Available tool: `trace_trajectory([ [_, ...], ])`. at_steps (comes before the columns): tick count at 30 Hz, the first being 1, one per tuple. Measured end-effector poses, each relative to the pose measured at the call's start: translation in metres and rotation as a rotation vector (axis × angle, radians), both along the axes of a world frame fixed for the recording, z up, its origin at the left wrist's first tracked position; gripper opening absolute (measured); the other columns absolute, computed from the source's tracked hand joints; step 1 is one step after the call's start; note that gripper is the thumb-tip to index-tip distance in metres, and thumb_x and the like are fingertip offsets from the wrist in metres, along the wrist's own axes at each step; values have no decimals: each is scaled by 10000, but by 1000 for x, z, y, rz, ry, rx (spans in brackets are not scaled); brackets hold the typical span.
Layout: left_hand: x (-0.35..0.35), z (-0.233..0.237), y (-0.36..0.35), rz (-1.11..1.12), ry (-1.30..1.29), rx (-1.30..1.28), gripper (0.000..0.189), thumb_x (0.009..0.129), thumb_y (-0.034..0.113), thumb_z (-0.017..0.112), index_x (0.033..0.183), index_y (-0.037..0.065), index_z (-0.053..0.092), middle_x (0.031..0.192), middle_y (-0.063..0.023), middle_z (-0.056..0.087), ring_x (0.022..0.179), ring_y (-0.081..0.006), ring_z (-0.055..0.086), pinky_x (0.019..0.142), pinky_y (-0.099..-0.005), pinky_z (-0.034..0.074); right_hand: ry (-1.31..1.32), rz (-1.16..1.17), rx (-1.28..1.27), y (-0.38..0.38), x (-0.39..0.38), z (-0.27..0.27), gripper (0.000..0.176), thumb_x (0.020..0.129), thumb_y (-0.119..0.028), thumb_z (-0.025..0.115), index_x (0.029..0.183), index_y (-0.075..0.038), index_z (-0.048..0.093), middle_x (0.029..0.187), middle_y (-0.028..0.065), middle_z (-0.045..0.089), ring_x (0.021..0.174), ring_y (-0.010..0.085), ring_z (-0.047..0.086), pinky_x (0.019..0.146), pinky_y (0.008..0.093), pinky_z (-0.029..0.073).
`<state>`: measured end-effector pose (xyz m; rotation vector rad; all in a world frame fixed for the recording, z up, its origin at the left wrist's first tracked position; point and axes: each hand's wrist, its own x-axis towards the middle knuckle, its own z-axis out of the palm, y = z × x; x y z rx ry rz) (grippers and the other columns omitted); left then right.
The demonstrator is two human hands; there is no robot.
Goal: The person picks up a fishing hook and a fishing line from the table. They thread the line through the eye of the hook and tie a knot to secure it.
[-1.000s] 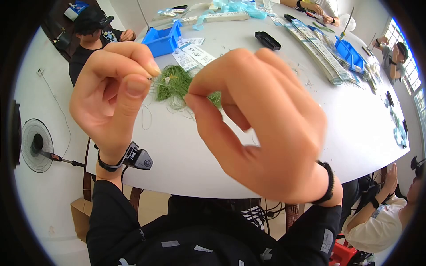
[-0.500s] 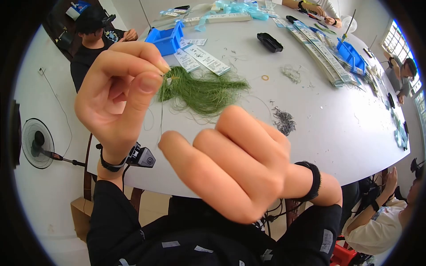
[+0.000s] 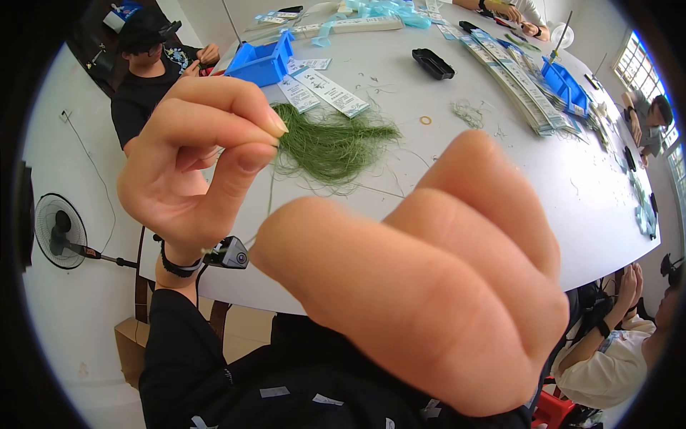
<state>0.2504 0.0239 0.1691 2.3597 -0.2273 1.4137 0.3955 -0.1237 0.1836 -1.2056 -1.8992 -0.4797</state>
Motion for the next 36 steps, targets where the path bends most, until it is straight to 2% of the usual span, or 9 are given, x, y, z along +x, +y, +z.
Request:
trace_trajectory([
  [6,2,0,2,20,-13,66,134,754,-20,655,845,-30,557,857,-141,593,673,-115,546,539,-164,385,111,134,83,7,16,-4,258,668,140,574,908,64,518,656,84,558,538,103,384,477,223,283],
  [10,-6,5,-1,135,30,-24,109,769,-16,640,835,-23,555,861,-131,595,638,-75,495,511,-151,331,157,216,-62,14,3,-8,228,625,133,622,824,38,561,619,60,562,497,83,397,431,203,255],
  [12,-5,2,2,158,-15,-46,100,773,-13,635,834,-17,556,864,-123,596,627,-54,473,499,-147,301,263,201,-84,21,-12,-15,209,597,126,645,763,13,588,583,41,561,475,77,412,406,195,246],
  [15,-4,0,6,164,-69,-19,97,771,-13,636,832,-13,560,868,-115,597,625,-41,465,495,-142,283,313,95,-87,11,-25,-17,160,629,101,630,750,14,570,563,55,538,473,102,411,419,219,288],
  [26,3,4,15,132,-148,318,132,733,-53,654,833,-30,570,824,-127,613,609,-83,498,485,-156,346,59,283,207,23,-34,-30,188,660,62,627,828,16,555,636,59,556,468,134,463,391,201,316],
  [28,3,3,14,118,-152,290,129,740,-53,648,837,-34,565,832,-132,608,618,-89,500,495,-160,354,73,300,127,31,-28,-48,195,666,55,626,842,16,552,649,60,560,467,140,472,386,198,321],
  [30,0,2,7,129,-112,168,126,752,-46,641,845,-36,557,845,-136,600,634,-93,501,516,-164,365,104,287,-43,41,-18,-58,288,627,-13,647,893,-1,539,646,40,523,474,119,485,371,218,332],
  [33,-7,3,3,138,-46,15,123,771,-28,633,856,-36,544,867,-138,585,660,-95,499,543,-167,375,556,253,-154,59,-17,-55,150,755,4,606,870,11,511,584,33,504,465,97,480,393,215,342],
  [36,-10,3,4,133,-13,-46,124,787,-1,631,861,-34,536,882,-138,575,678,-95,496,563,-169,379,791,216,-255,70,-2,-50,97,807,-13,575,880,3,514,598,9,540,493,36,445,444,187,323],
])
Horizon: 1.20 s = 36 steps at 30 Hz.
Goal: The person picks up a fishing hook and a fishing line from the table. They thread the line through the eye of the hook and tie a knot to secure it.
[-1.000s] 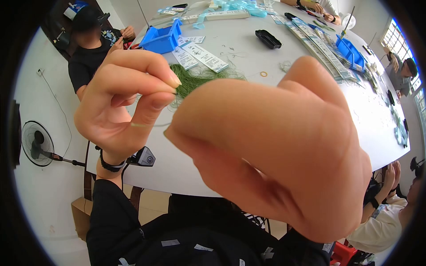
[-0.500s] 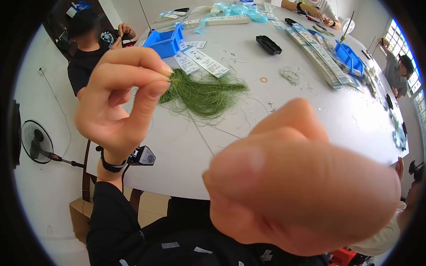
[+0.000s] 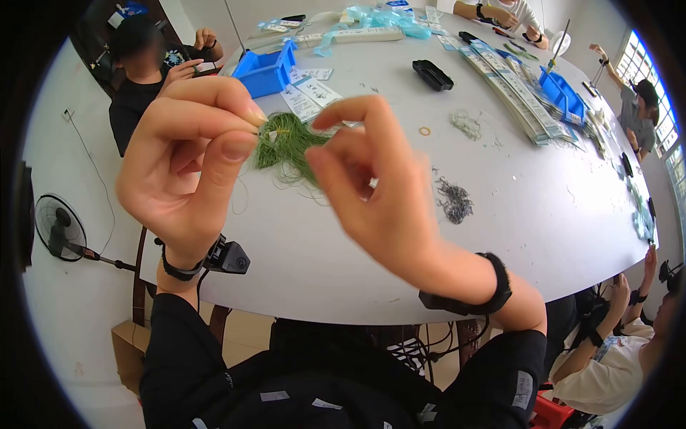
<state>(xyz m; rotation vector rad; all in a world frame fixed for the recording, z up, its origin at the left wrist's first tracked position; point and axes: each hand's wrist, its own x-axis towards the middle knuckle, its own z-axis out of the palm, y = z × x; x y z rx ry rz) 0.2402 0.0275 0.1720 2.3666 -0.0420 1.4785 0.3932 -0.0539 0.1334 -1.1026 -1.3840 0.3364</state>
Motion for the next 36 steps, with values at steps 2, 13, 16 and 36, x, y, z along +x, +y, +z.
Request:
trace_trajectory([
  [2,1,1,1,-3,13,-22,125,793,11,629,861,-35,535,887,-139,572,683,-96,496,574,-173,382,-115,8,-34,6,16,10,93,815,-28,571,896,3,534,599,10,546,497,32,434,460,184,324],
  [13,6,-3,3,-59,23,-42,117,799,19,622,864,-42,545,907,-147,569,687,-77,487,571,-166,380,669,265,111,2,55,44,214,902,-174,451,953,20,527,603,-44,345,527,40,303,460,191,255],
  [16,4,0,1,-46,59,-39,125,797,24,628,862,-44,545,907,-151,570,683,-76,486,563,-164,378,652,322,170,0,61,43,216,916,-149,429,1026,25,494,610,-45,316,530,43,270,448,191,243],
  [36,2,1,-5,-83,-9,-40,116,807,18,609,849,-55,529,895,-158,565,643,-87,485,554,-170,388,452,27,148,-12,95,53,336,879,-133,495,1109,111,472,600,-34,255,574,46,266,450,188,197],
])
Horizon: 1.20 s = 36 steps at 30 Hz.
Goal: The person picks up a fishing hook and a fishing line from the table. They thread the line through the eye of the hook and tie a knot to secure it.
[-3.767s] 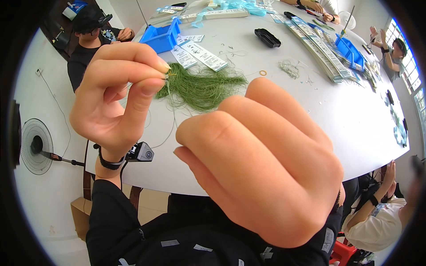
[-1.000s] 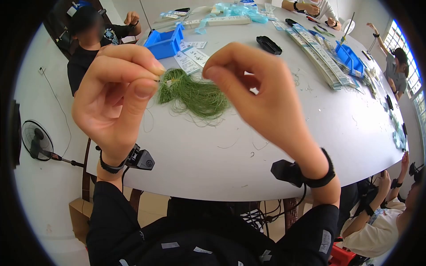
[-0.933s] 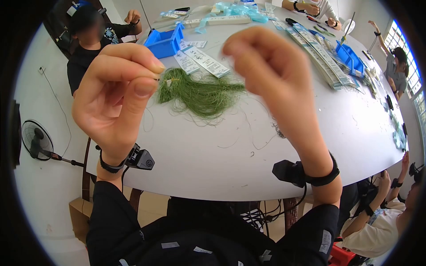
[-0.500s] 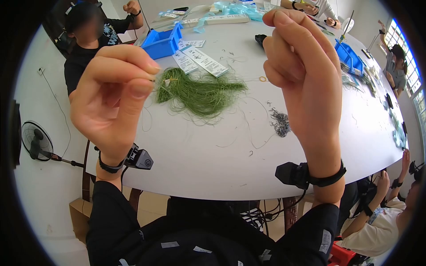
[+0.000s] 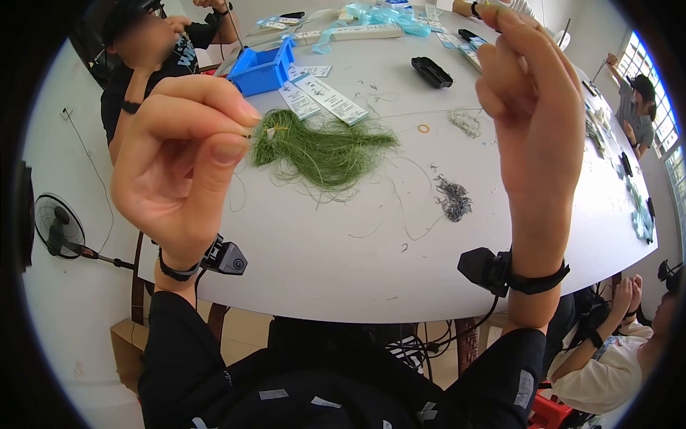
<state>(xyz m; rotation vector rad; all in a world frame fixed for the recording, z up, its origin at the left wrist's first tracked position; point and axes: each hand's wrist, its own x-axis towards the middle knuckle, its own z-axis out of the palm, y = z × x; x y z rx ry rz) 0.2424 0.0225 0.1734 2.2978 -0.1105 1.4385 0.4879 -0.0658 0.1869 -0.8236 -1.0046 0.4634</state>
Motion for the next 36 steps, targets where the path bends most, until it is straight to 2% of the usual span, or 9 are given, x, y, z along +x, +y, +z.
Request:
trace_trajectory([
  [2,0,0,2,-5,-4,26,117,808,20,608,849,-53,527,898,-158,564,638,-84,480,549,-168,383,-6,-41,2,-2,2,4,348,879,-132,495,1120,116,464,605,-32,246,573,48,262,450,189,197],
  [5,-1,1,0,-15,-2,15,121,810,27,609,852,-51,527,901,-156,563,641,-82,478,550,-168,381,-55,34,37,-5,15,4,326,876,-136,503,1098,102,491,624,-38,333,593,42,299,453,192,209],
  [8,-2,0,-1,13,-3,23,121,809,33,614,848,-48,531,905,-153,563,661,-86,489,561,-171,386,-90,-438,61,3,-38,10,254,864,-146,510,995,70,542,666,-28,473,589,26,354,466,177,220],
  [11,-3,3,0,44,3,91,121,805,38,621,836,-43,536,910,-150,564,682,-97,503,577,-180,393,-762,-214,-99,-20,-41,6,180,841,-139,528,870,37,554,714,16,573,545,9,387,466,162,234],
  [16,2,1,7,-46,-7,156,137,788,74,649,824,-15,552,923,-148,571,744,-127,510,628,-209,398,-830,-156,-250,-33,-71,5,106,780,-74,577,770,21,531,679,34,587,482,-8,372,442,159,229],
  [20,5,4,8,0,-50,276,140,772,127,672,808,31,577,951,-156,595,743,-121,466,609,-215,344,-943,-128,-211,-38,-71,5,57,715,-15,563,731,22,523,594,11,542,469,0,352,438,172,218],
  [25,3,4,7,32,-52,272,133,766,150,676,789,54,587,969,-164,609,697,-108,426,574,-214,288,-962,-143,-162,-38,-72,5,51,651,-3,533,686,26,509,512,-16,461,459,18,285,439,193,196],
  [31,-3,5,3,7,48,174,137,778,137,663,808,35,577,947,-176,602,748,-145,512,623,-225,350,-924,-146,-101,-39,-75,7,49,623,-12,509,651,28,501,488,-18,421,463,43,256,456,212,203],
  [36,-4,3,5,-58,42,146,137,781,125,656,808,21,571,927,-185,593,785,-185,545,650,-245,392,-899,-159,-157,-39,-73,8,50,632,-16,508,656,26,497,494,-13,433,470,44,263,474,215,221],
])
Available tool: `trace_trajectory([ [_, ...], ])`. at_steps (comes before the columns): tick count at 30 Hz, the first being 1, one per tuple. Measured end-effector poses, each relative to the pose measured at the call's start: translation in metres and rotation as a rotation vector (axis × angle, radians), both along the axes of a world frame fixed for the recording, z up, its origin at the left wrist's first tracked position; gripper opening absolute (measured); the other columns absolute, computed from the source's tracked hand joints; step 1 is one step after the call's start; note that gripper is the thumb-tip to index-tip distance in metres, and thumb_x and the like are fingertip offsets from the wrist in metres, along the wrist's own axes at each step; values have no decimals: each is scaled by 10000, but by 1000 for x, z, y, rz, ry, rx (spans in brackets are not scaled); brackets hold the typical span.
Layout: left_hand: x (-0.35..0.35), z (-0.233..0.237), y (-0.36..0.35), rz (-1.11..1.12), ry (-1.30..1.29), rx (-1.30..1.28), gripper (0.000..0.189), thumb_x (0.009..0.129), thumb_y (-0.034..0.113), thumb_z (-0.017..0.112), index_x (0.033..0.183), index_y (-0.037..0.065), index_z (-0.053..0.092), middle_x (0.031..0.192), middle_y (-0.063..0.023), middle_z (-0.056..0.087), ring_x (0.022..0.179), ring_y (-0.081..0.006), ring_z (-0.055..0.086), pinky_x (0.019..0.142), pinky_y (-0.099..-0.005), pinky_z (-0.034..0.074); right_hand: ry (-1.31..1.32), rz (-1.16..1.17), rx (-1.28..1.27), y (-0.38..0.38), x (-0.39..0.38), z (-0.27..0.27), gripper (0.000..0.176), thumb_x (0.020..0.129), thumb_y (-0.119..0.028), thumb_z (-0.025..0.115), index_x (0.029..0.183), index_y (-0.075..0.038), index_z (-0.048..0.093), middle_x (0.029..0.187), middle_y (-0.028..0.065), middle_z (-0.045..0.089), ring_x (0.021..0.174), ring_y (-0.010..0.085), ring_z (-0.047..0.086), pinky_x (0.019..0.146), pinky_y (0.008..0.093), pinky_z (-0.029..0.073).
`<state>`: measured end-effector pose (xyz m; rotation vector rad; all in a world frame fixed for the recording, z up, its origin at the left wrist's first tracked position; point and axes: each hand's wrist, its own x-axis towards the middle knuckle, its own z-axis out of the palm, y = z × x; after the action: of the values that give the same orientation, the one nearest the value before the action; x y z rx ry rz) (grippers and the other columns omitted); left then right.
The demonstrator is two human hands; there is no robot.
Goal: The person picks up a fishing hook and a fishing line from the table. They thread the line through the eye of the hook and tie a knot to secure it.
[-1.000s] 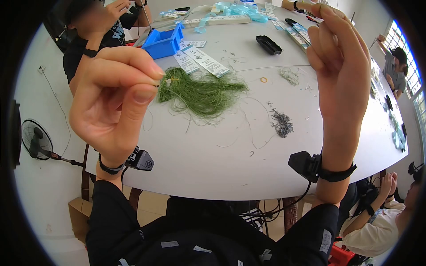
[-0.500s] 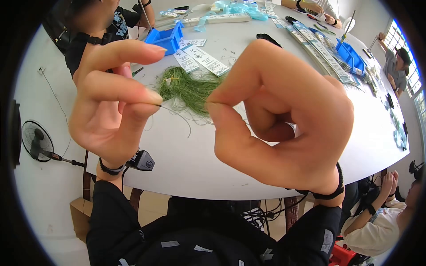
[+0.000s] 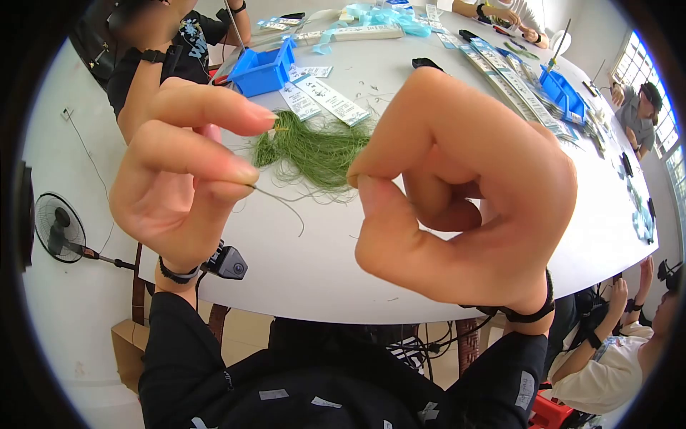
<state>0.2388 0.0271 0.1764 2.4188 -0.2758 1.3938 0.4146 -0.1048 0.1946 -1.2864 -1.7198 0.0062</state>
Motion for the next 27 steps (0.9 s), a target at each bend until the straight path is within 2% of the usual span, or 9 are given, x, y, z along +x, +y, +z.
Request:
trace_trajectory([
  [10,2,3,-2,-50,12,20,104,726,42,658,790,36,576,911,-169,605,742,-163,504,647,-245,377,-12,-30,-67,1,1,0,33,637,-5,511,666,9,503,529,-31,460,468,10,318,528,168,296],
  [16,3,6,-2,-29,5,96,121,704,28,665,786,43,578,874,-132,618,695,-146,479,622,-237,353,-5,-27,-82,2,0,0,31,630,10,509,660,6,501,527,-32,452,460,7,307,480,168,257],
  [23,6,4,2,-44,-39,147,142,742,118,688,778,47,571,807,-96,607,666,-134,481,597,-229,353,-74,16,-55,3,4,-1,35,642,18,513,675,9,513,522,-41,432,461,3,313,452,174,218],
  [27,3,8,6,-130,50,107,153,766,99,671,811,17,550,824,-115,586,688,-137,494,615,-227,387,51,53,-106,14,2,-6,55,683,40,550,711,-7,547,539,-57,432,461,-10,318,438,166,211],
])
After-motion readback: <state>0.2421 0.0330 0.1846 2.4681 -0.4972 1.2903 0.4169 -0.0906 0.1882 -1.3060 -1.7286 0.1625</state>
